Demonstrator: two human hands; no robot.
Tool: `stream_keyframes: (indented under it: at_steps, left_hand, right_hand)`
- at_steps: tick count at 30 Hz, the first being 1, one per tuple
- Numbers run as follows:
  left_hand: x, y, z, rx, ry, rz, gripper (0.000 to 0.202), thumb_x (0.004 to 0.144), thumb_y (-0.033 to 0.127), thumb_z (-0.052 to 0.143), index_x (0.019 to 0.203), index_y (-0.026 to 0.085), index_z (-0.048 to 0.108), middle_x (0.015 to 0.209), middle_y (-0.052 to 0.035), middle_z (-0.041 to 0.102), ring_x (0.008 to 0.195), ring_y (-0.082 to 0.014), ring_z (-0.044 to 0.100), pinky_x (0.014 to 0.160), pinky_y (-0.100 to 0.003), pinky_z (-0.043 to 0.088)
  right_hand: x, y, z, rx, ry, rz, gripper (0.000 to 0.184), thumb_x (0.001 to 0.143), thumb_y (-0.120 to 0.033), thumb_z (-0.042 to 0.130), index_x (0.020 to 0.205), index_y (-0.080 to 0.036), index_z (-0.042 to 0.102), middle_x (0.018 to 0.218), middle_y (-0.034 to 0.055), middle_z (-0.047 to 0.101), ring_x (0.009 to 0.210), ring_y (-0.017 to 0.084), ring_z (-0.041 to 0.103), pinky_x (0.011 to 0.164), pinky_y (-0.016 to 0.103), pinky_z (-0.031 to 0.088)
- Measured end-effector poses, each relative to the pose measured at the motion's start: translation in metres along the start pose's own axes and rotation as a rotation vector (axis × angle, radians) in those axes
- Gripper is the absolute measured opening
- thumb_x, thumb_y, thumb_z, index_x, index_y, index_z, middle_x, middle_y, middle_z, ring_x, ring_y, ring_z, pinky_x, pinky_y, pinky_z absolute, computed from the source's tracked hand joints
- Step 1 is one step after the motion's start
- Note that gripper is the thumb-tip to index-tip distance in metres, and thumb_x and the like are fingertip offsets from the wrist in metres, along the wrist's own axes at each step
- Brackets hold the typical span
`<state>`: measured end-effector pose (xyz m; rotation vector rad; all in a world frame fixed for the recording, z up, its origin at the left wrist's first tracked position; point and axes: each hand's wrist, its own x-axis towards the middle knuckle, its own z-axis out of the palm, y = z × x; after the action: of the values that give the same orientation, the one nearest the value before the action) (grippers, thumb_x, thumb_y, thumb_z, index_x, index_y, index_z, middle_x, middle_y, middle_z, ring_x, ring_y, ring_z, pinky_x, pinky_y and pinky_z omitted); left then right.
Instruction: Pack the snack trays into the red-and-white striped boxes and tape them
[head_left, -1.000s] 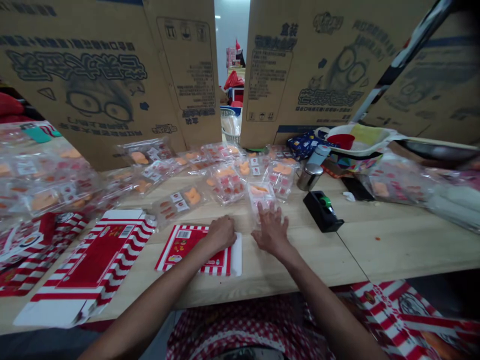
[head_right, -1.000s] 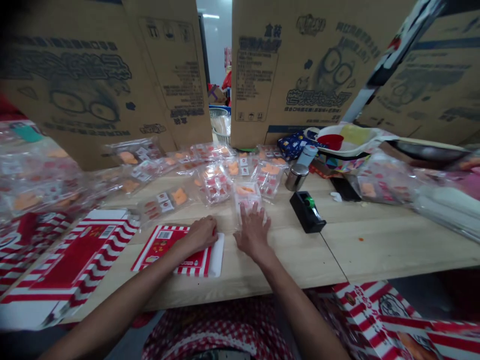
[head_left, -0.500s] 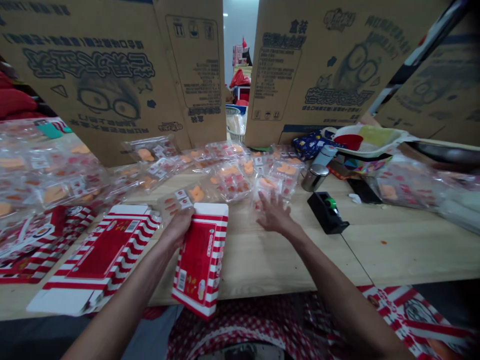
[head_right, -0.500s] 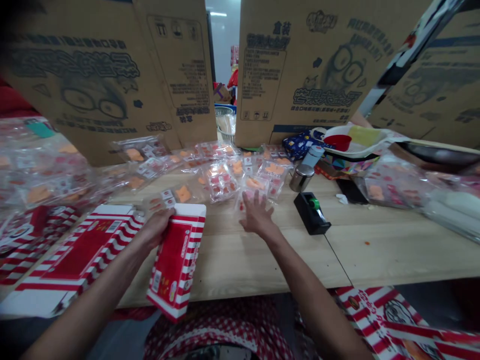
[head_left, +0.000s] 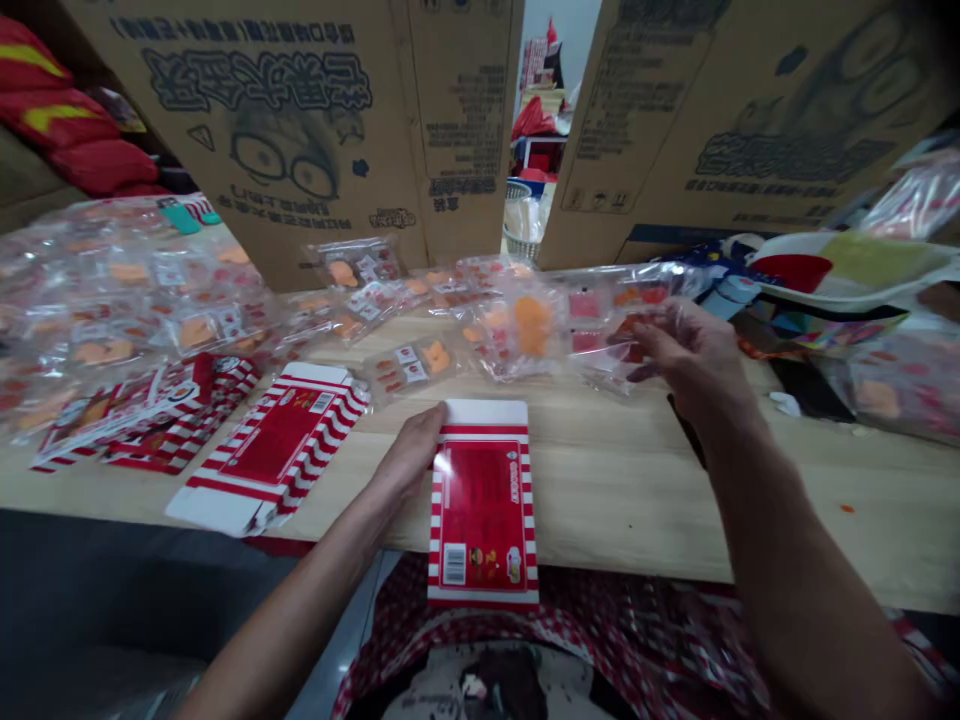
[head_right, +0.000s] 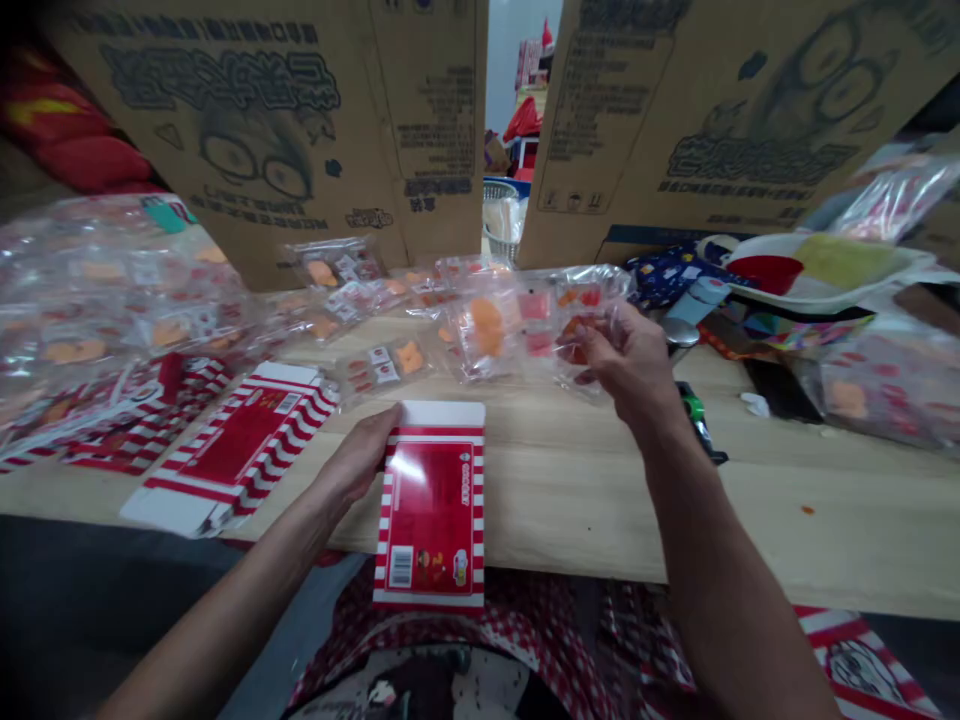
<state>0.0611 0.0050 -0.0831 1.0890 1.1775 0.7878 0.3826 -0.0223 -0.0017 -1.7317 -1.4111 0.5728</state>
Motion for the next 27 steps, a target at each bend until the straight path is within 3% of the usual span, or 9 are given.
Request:
stream_keyframes:
  at_steps: [4,10,12,15,16,22,25,27]
  left_hand:
    - [-0.011,0.008,0.015,0.010,-0.092,0.067,0.039,0.088,0.052,0.057,0.086,0.016,0.072,0.092,-0.0079,0.078,0.076,-0.0222,0.067,0.072,-0.031,0.051]
    - [-0.027,0.007,0.008,0.025,-0.150,0.065,0.037,0.090,0.050,0.057,0.079,0.017,0.069,0.080,-0.0030,0.074,0.069,-0.0192,0.061,0.068,-0.029,0.048]
    - [-0.030,0.006,0.007,0.030,-0.160,0.076,0.036,0.090,0.050,0.057,0.078,0.018,0.069,0.081,-0.0023,0.074,0.072,-0.0190,0.062,0.072,-0.028,0.049]
    - [-0.032,0.006,0.007,-0.002,-0.187,0.078,0.035,0.090,0.049,0.057,0.078,0.018,0.069,0.086,-0.0030,0.075,0.079,-0.0205,0.065,0.081,-0.030,0.051]
    - [-0.033,0.006,0.007,-0.019,-0.199,0.075,0.035,0.090,0.049,0.058,0.080,0.018,0.070,0.087,-0.0035,0.075,0.081,-0.0212,0.065,0.083,-0.031,0.051]
    - [-0.036,0.003,0.006,-0.014,-0.166,0.008,0.034,0.087,0.050,0.059,0.077,0.017,0.065,0.078,-0.0030,0.070,0.071,-0.0189,0.060,0.068,-0.029,0.050]
    - [-0.040,0.000,0.012,-0.042,-0.161,0.082,0.029,0.088,0.046,0.059,0.096,0.019,0.062,0.080,0.0001,0.066,0.070,-0.0153,0.058,0.066,-0.025,0.048]
    - [-0.043,-0.003,0.018,-0.031,-0.096,0.150,0.030,0.090,0.042,0.057,0.113,0.022,0.054,0.071,0.0055,0.058,0.059,-0.0122,0.050,0.056,-0.021,0.042]
  right_hand:
    - [-0.006,-0.021,-0.005,0.340,-0.205,0.070,0.040,0.077,-0.047,0.074,0.102,-0.017,0.065,0.082,0.0066,0.068,0.066,0.018,0.064,0.048,0.025,0.052]
    - [0.007,-0.029,-0.024,0.113,-0.574,0.047,0.033,0.082,-0.041,0.072,0.101,-0.014,0.069,0.074,0.0082,0.070,0.057,0.015,0.063,0.045,0.022,0.048]
    - [0.011,-0.034,-0.030,0.158,-0.518,-0.006,0.031,0.084,-0.038,0.071,0.104,-0.015,0.067,0.076,0.0087,0.072,0.059,0.016,0.065,0.048,0.023,0.050]
    - [0.014,-0.043,-0.031,0.341,-0.310,-0.037,0.031,0.082,-0.032,0.073,0.106,-0.016,0.064,0.081,0.0074,0.073,0.064,0.018,0.070,0.055,0.026,0.054]
    - [0.014,-0.044,-0.030,0.366,-0.307,-0.036,0.032,0.081,-0.031,0.074,0.107,-0.015,0.064,0.082,0.0072,0.073,0.064,0.018,0.070,0.056,0.026,0.054]
    - [0.017,-0.039,-0.025,0.180,-0.667,0.117,0.045,0.081,-0.038,0.072,0.116,-0.011,0.067,0.082,0.0121,0.074,0.066,0.020,0.070,0.048,0.022,0.050]
    - [0.025,-0.036,-0.029,0.179,-0.712,0.179,0.051,0.076,-0.036,0.076,0.120,-0.014,0.067,0.088,0.0114,0.075,0.069,0.021,0.072,0.047,0.021,0.050]
    - [0.035,-0.036,-0.031,0.121,-0.756,0.206,0.050,0.073,-0.034,0.078,0.119,-0.016,0.070,0.091,0.0100,0.076,0.069,0.021,0.072,0.050,0.024,0.054]
